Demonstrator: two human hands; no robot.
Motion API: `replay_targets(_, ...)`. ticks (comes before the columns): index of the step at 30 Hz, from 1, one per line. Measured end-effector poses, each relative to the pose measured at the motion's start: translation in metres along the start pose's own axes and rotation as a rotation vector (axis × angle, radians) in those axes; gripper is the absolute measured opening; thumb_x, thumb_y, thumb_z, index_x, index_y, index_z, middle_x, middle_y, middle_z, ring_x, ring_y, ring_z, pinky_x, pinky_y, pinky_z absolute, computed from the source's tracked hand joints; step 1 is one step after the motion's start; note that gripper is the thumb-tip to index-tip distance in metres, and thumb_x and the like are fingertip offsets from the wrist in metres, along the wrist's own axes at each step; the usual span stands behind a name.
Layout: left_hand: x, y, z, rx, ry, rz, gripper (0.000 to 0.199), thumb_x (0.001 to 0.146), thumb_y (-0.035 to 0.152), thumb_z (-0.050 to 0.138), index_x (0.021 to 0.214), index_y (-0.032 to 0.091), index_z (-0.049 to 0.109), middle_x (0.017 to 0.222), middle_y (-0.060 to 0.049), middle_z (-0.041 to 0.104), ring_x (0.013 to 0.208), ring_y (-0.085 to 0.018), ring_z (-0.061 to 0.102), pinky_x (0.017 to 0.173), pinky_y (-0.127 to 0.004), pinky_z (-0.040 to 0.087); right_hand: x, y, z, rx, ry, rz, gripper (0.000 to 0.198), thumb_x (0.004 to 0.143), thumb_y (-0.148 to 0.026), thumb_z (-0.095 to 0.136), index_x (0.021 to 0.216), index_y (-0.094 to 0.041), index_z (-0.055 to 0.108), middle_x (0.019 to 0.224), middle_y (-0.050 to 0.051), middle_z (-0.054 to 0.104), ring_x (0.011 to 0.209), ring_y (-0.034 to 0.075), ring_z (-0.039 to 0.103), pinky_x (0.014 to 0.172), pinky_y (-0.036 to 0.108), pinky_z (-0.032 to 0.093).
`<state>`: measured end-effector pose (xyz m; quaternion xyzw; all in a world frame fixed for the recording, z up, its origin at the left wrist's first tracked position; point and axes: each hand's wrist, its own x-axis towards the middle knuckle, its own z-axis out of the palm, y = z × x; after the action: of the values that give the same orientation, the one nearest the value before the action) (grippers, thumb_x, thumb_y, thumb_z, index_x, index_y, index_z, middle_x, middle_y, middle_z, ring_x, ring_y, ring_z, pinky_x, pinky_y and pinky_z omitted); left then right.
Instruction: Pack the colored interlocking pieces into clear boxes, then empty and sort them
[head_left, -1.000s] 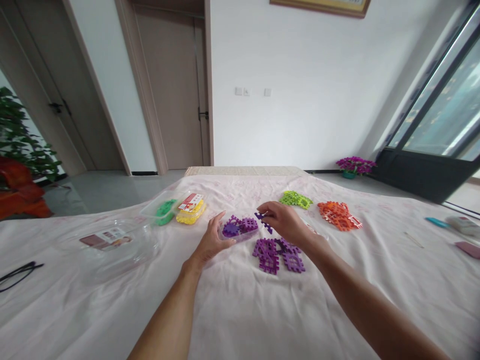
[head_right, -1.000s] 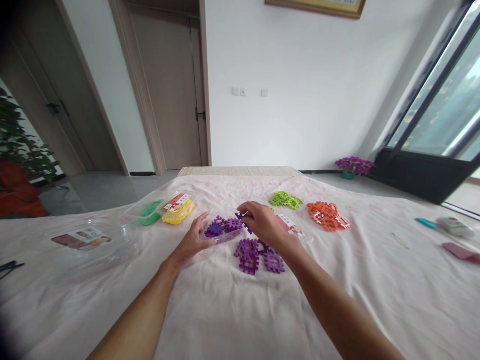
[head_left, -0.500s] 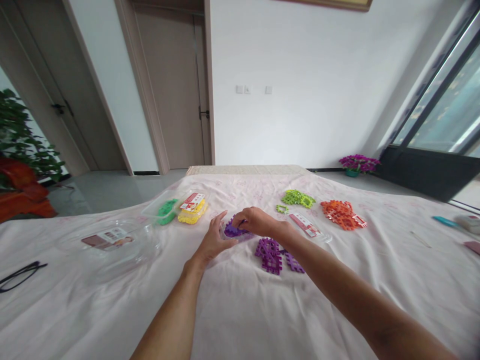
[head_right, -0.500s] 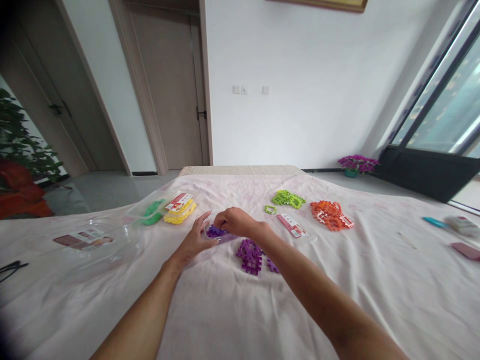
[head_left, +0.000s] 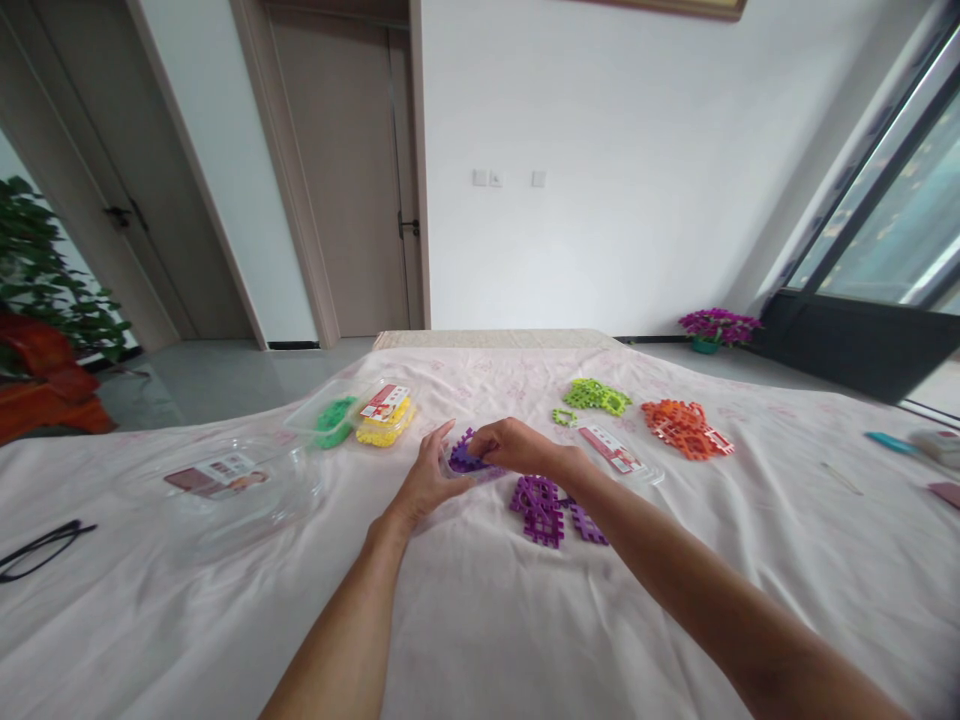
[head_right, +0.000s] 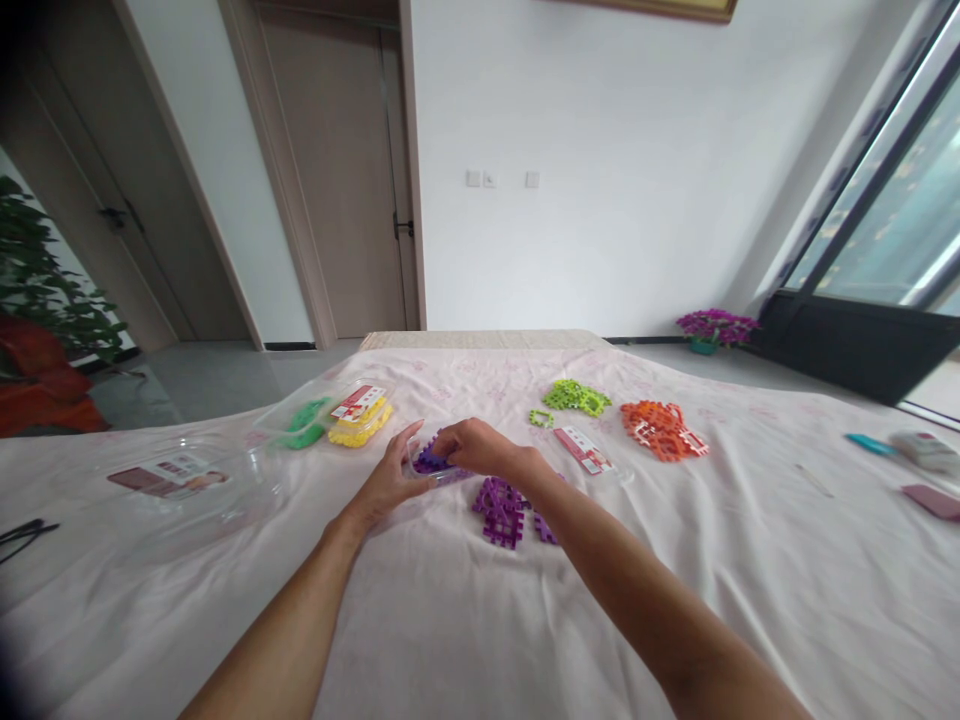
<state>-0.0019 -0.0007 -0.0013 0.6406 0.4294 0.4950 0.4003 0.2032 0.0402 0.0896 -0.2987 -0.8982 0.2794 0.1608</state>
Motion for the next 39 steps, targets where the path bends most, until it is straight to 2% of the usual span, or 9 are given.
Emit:
replay_targets(5,0.001,-0.001,0.0,0.015,-0.007,0.011,0.101,0.065,0.038,0.085,0.149,0.027,0.03,0.154,-0.014,0.028,0.141,-0.035,0.035,0.114,-0.049,0.033,0.001,0.002,0.001,0.059,-0.024,0.047,0.031,0.069,-0.004,0.053,0.085,-0.017,0.076,0.083,-0.002,0.073,0.076,0.013,0.063,0.071,0.019,0.046)
replay_targets(9,0.0,0.0,-0.001,0.024,-0.002,0.017,0.1,0.065,0.038,0.084,0.149,0.027,0.03,0.154,-0.015,0.028,0.14,-0.035,0.036,0.114,-0.05,0.032,0.0,0.002,-0.001,0.113,0.003,0.076,0.03,0.07,-0.009,0.056,0.091,-0.015,0.076,0.084,0.0,0.074,0.072,0.013,0.063,0.067,0.02,0.046)
replay_targets(12,0.0,0.0,-0.001,0.028,0.002,0.022,0.1,0.065,0.036,0.084,0.149,0.026,0.031,0.152,-0.014,0.03,0.139,-0.035,0.037,0.115,-0.051,0.03,-0.003,0.0,-0.005,0.036,0.052,0.132,0.03,0.068,-0.01,0.06,0.091,-0.016,0.077,0.082,0.0,0.075,0.07,0.013,0.063,0.064,0.02,0.044)
replay_targets(16,0.001,0.0,-0.001,0.024,-0.01,0.013,0.101,0.065,0.035,0.084,0.149,0.027,0.03,0.152,-0.014,0.029,0.139,-0.035,0.037,0.115,-0.051,0.031,-0.003,-0.003,-0.009,-0.03,0.04,0.177,0.021,0.069,-0.014,0.064,0.084,-0.017,0.079,0.075,-0.001,0.074,0.066,0.012,0.061,0.062,0.02,0.042)
replay_targets(21,0.002,-0.002,-0.001,0.025,-0.009,0.015,0.1,0.065,0.035,0.084,0.149,0.026,0.03,0.153,-0.014,0.028,0.14,-0.035,0.036,0.115,-0.049,0.032,0.002,-0.008,-0.007,-0.03,0.002,0.169,0.022,0.07,-0.013,0.064,0.085,-0.017,0.08,0.073,-0.002,0.074,0.063,0.012,0.059,0.061,0.019,0.041)
replay_targets(28,0.002,-0.002,-0.001,0.024,-0.004,0.014,0.1,0.065,0.034,0.084,0.149,0.026,0.03,0.153,-0.014,0.028,0.139,-0.035,0.037,0.113,-0.049,0.034,0.005,-0.016,-0.009,-0.272,0.016,0.21,0.024,0.07,-0.01,0.062,0.082,-0.02,0.081,0.073,-0.001,0.075,0.062,0.011,0.06,0.061,0.02,0.039)
replay_targets(33,0.001,0.0,0.0,0.043,0.0,0.023,0.097,0.066,0.032,0.082,0.149,0.026,0.031,0.152,-0.014,0.03,0.139,-0.035,0.037,0.114,-0.048,0.032,0.004,-0.016,-0.013,-0.233,-0.08,0.124,0.029,0.072,-0.009,0.058,0.087,-0.018,0.081,0.075,-0.001,0.076,0.064,0.012,0.06,0.06,0.019,0.04)
replay_targets(39,0.002,-0.003,-0.001,0.033,-0.001,0.032,0.099,0.064,0.031,0.083,0.148,0.028,0.031,0.153,-0.013,0.029,0.139,-0.035,0.036,0.112,-0.049,0.034,0.004,-0.023,-0.023,-0.256,-0.145,0.123,0.034,0.071,-0.006,0.055,0.09,-0.02,0.081,0.077,-0.002,0.076,0.065,0.011,0.062,0.061,0.017,0.04)
